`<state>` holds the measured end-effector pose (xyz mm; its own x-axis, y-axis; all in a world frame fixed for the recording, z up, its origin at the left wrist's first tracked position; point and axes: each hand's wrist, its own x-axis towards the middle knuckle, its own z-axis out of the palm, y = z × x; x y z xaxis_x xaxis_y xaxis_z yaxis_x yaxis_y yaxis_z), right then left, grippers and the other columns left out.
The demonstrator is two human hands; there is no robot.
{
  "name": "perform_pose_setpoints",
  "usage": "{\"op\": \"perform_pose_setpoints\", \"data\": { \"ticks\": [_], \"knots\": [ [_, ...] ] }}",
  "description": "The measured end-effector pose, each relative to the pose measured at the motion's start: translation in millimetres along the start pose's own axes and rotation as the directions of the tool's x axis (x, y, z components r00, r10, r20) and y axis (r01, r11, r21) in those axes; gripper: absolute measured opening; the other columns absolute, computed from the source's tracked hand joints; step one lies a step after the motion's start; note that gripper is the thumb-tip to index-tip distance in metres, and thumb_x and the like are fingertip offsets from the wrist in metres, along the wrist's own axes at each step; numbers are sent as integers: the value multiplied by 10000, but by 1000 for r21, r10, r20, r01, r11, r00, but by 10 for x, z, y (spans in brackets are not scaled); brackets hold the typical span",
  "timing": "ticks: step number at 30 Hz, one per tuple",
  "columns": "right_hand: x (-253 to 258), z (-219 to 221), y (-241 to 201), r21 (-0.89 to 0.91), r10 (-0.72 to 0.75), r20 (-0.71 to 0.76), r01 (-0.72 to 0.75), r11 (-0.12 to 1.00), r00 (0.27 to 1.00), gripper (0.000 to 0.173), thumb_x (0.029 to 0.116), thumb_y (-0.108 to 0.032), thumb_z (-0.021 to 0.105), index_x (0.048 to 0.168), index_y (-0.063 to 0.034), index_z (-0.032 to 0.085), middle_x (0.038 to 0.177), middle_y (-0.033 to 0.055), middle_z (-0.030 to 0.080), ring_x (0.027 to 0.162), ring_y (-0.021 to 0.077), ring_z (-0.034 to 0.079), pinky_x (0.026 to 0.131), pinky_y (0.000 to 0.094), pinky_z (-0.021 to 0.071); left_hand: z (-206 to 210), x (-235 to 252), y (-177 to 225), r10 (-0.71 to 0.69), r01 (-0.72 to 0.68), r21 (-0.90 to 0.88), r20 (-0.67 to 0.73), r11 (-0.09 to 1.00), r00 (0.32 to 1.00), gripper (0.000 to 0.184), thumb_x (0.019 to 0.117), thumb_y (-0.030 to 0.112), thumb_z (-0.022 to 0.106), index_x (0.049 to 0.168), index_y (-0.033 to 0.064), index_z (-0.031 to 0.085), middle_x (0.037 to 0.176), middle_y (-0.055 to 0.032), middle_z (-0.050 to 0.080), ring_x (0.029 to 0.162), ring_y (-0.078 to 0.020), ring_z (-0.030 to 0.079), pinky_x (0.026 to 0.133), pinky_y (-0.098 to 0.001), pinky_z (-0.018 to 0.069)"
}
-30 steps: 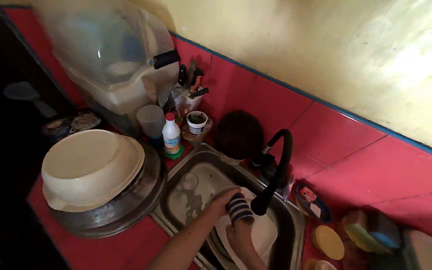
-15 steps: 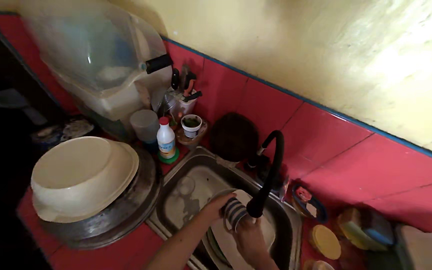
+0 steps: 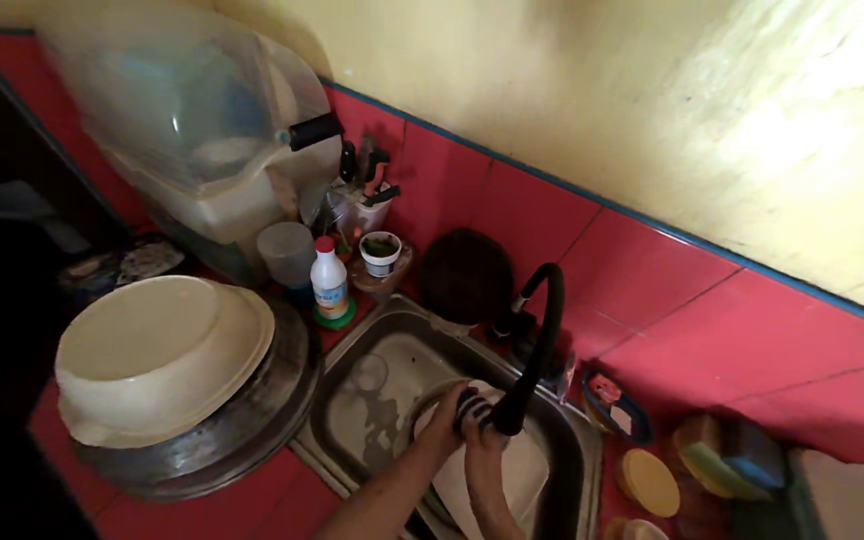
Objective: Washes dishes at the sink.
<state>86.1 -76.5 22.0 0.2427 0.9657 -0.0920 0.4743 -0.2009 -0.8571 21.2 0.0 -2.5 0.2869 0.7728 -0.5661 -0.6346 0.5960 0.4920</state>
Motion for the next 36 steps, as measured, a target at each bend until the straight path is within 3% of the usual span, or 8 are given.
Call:
{"op": "perform_pose_setpoints", "data": {
  "ticks": [5, 10, 14, 17, 22, 26, 29, 36],
  "knots": [
    [101, -251, 670, -679, -725, 314, 678, 280, 613, 215, 850, -278, 737, 998, -127, 771, 972, 88, 767, 972, 341, 737, 904, 707, 497, -189, 123, 139, -257, 255, 170, -8, 952, 966, 351, 1055, 388, 492, 1113, 59, 602, 916, -114, 652, 810, -228, 653, 741, -428, 569],
    [-116, 45, 6, -143, -113, -58, 104, 984, 992, 348, 1051, -189, 515, 1193, 86, 675, 1164, 266, 688, 1188, 404, 623, 1106, 626, 373, -125, 8, -4, -84, 81, 64, 30, 995, 996, 285, 1070, 337, 482, 1076, 76, 597, 870, -59, 637, 777, -147, 638, 712, -322, 563],
    [-159, -217, 375, -332, -386, 261, 458, 825, 885, 322, 971, -167, 634, 1190, 59, 706, 1162, 257, 712, 1189, 482, 628, 1091, 742, 332, -205, 58, 148, -189, 223, 339, -130, 914, 973, 366, 1064, 385, 465, 1167, 57, 590, 982, -124, 630, 857, -229, 622, 755, -429, 538],
    [-25, -298, 386, 272, 49, 162, -93, 958, 986, 320, 1047, -80, 409, 1221, 117, 592, 1135, 154, 662, 1099, 152, 624, 1022, 308, 477, -169, -93, 136, 49, 58, 680, -136, 731, 989, 476, 1064, 394, 504, 1313, 5, 624, 1279, -218, 635, 1201, -326, 602, 1026, -528, 475],
    [53, -208, -141, 695, 686, 174, -581, 424, 707, 450, 1094, -319, 285, 1406, -33, 438, 1256, 226, 531, 1039, 354, 551, 789, 572, 468, -139, -118, -20, 237, -126, 665, -79, 736, 968, 373, 1004, 294, 615, 1225, 0, 676, 1199, -201, 670, 1113, -304, 637, 968, -500, 504],
    [-260, -9, -12, 137, -7, -77, 17, 990, 997, 368, 1065, -101, 414, 1174, 211, 576, 1072, 323, 647, 1039, 333, 648, 961, 467, 511, -121, -120, 200, -215, 245, 256, -139, 935, 967, 466, 1023, 396, 562, 1350, 64, 549, 1228, -186, 614, 1062, -300, 619, 862, -485, 537],
    [-32, -262, 527, -472, -651, 269, 686, 553, 710, 249, 903, -191, 703, 1029, 16, 759, 979, 190, 757, 991, 400, 719, 976, 647, 487, -165, -45, 390, -305, 323, 395, -109, 860, 946, 459, 1018, 431, 555, 1312, 79, 581, 1146, -168, 645, 971, -279, 640, 802, -478, 543],
    [-86, 12, 4, 51, -156, -102, 162, 985, 982, 413, 1068, -129, 411, 1292, 208, 493, 1246, 346, 578, 1221, 347, 571, 1102, 466, 424, -20, -115, 67, -73, 73, 17, 38, 997, 997, 308, 1081, 364, 441, 1088, 91, 585, 851, -48, 621, 749, -151, 617, 689, -335, 546]
  ]
}}
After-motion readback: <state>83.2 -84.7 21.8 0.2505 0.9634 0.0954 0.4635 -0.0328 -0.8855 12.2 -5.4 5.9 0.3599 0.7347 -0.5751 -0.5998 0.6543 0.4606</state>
